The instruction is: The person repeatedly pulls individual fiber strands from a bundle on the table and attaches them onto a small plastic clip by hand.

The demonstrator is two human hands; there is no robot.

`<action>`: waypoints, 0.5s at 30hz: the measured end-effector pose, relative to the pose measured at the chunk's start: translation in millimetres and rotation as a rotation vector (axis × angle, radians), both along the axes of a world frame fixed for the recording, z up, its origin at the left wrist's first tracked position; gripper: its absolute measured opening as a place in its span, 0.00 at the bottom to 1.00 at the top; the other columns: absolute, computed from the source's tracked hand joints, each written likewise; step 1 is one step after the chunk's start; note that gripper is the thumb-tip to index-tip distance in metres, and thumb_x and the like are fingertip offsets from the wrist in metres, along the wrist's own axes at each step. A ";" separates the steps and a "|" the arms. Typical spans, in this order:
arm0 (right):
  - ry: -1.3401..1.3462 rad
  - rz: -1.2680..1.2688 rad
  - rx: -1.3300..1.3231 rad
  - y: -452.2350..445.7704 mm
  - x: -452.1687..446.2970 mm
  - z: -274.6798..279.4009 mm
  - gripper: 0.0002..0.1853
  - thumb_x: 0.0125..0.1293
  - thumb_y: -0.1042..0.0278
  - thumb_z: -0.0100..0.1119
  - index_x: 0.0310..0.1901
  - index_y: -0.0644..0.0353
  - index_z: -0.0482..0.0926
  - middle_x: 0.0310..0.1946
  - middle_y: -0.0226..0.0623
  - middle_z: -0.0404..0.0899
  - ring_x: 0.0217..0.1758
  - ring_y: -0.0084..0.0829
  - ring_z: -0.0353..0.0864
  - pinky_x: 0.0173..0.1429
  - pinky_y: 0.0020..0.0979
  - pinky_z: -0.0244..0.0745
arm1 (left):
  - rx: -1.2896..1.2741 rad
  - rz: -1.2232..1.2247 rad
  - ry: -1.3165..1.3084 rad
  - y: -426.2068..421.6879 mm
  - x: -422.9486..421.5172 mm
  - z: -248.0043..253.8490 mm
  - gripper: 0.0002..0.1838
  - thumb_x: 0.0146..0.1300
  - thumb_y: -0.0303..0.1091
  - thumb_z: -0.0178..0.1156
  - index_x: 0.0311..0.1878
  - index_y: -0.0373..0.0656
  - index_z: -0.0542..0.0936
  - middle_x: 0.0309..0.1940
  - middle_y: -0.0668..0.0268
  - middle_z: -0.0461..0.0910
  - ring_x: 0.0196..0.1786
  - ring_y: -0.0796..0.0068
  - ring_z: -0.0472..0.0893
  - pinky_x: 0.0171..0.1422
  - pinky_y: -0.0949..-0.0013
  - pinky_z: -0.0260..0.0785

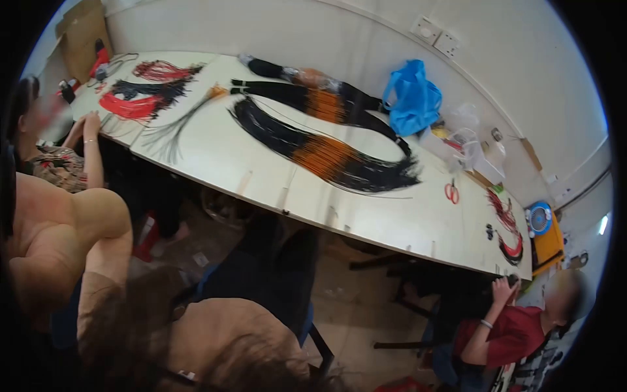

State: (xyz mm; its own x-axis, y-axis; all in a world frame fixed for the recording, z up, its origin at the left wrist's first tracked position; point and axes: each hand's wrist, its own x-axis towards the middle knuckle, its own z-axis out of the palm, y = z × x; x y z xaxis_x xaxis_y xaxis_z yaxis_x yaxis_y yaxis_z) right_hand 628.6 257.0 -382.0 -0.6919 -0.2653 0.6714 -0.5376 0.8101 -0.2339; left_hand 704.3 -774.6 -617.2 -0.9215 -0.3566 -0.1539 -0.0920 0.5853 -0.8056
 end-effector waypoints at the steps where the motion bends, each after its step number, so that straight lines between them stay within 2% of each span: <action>1: -0.025 -0.028 0.000 7.8 0.2 -1.3 0.19 0.72 0.73 0.52 0.63 0.66 0.71 0.54 0.43 0.80 0.51 0.32 0.81 0.60 0.30 0.74 | 0.042 -0.054 0.026 8.2 34.7 -7.1 0.36 0.73 0.40 0.50 0.76 0.66 0.41 0.53 0.64 0.80 0.47 0.65 0.81 0.57 0.63 0.71; 2: -0.058 -0.049 -0.025 8.8 -1.1 -12.3 0.19 0.72 0.74 0.52 0.63 0.66 0.71 0.54 0.43 0.80 0.51 0.32 0.81 0.60 0.30 0.74 | 0.060 -0.101 0.042 14.5 46.1 -20.1 0.35 0.73 0.40 0.50 0.75 0.66 0.42 0.53 0.65 0.80 0.47 0.65 0.81 0.57 0.62 0.71; 4: -0.120 -0.094 -0.088 8.6 -4.5 -40.2 0.19 0.72 0.74 0.52 0.63 0.66 0.71 0.54 0.43 0.80 0.51 0.32 0.81 0.60 0.30 0.74 | 0.087 -0.199 0.076 99.6 35.7 -3.4 0.33 0.73 0.40 0.49 0.74 0.65 0.44 0.52 0.65 0.80 0.46 0.65 0.80 0.57 0.62 0.71; 6: -0.156 -0.118 -0.118 0.1 0.2 -42.6 0.19 0.72 0.74 0.52 0.63 0.66 0.71 0.54 0.43 0.80 0.51 0.32 0.81 0.60 0.30 0.74 | 0.145 -0.273 0.139 78.3 44.0 18.8 0.31 0.73 0.40 0.49 0.72 0.65 0.46 0.52 0.65 0.79 0.46 0.66 0.80 0.57 0.61 0.70; 8: -0.152 -0.129 -0.142 -4.5 -8.1 -38.5 0.19 0.72 0.74 0.52 0.63 0.66 0.71 0.54 0.43 0.80 0.51 0.32 0.81 0.60 0.30 0.74 | 0.204 -0.339 0.243 140.2 52.7 26.0 0.29 0.73 0.40 0.49 0.71 0.64 0.47 0.51 0.65 0.79 0.46 0.66 0.79 0.58 0.60 0.70; 10: -0.207 -0.162 -0.123 -10.4 12.2 -16.7 0.19 0.72 0.74 0.52 0.63 0.66 0.71 0.54 0.43 0.80 0.51 0.32 0.81 0.61 0.30 0.74 | 0.313 -0.406 0.294 70.2 141.7 -0.6 0.28 0.73 0.40 0.49 0.70 0.64 0.49 0.51 0.65 0.79 0.45 0.66 0.79 0.58 0.60 0.69; 11: -0.237 -0.171 -0.131 -16.1 16.5 -17.4 0.19 0.73 0.74 0.52 0.63 0.66 0.71 0.54 0.43 0.80 0.51 0.32 0.81 0.61 0.30 0.74 | 0.350 -0.433 0.316 63.2 129.1 42.9 0.27 0.73 0.40 0.49 0.69 0.63 0.50 0.50 0.65 0.79 0.45 0.66 0.78 0.58 0.59 0.69; 12: -0.260 -0.188 -0.177 -29.1 25.5 -23.4 0.19 0.73 0.74 0.52 0.63 0.66 0.71 0.54 0.43 0.80 0.51 0.32 0.81 0.61 0.30 0.74 | 0.352 -0.480 0.336 105.9 174.2 26.0 0.26 0.73 0.41 0.49 0.69 0.63 0.51 0.50 0.65 0.79 0.45 0.66 0.78 0.58 0.59 0.69; 13: -0.212 -0.190 -0.176 -31.4 15.9 -12.8 0.19 0.73 0.74 0.51 0.63 0.66 0.71 0.54 0.43 0.80 0.51 0.32 0.81 0.61 0.30 0.74 | 0.385 -0.518 0.438 136.6 177.2 4.8 0.25 0.73 0.41 0.49 0.68 0.63 0.52 0.50 0.65 0.78 0.44 0.66 0.78 0.58 0.59 0.68; 15: -0.164 -0.223 -0.197 -35.0 15.6 -2.2 0.19 0.73 0.74 0.51 0.64 0.66 0.71 0.54 0.43 0.80 0.51 0.32 0.81 0.61 0.30 0.74 | 0.443 -0.620 0.583 100.3 162.2 9.5 0.23 0.73 0.41 0.48 0.67 0.62 0.54 0.49 0.65 0.78 0.44 0.66 0.77 0.58 0.58 0.68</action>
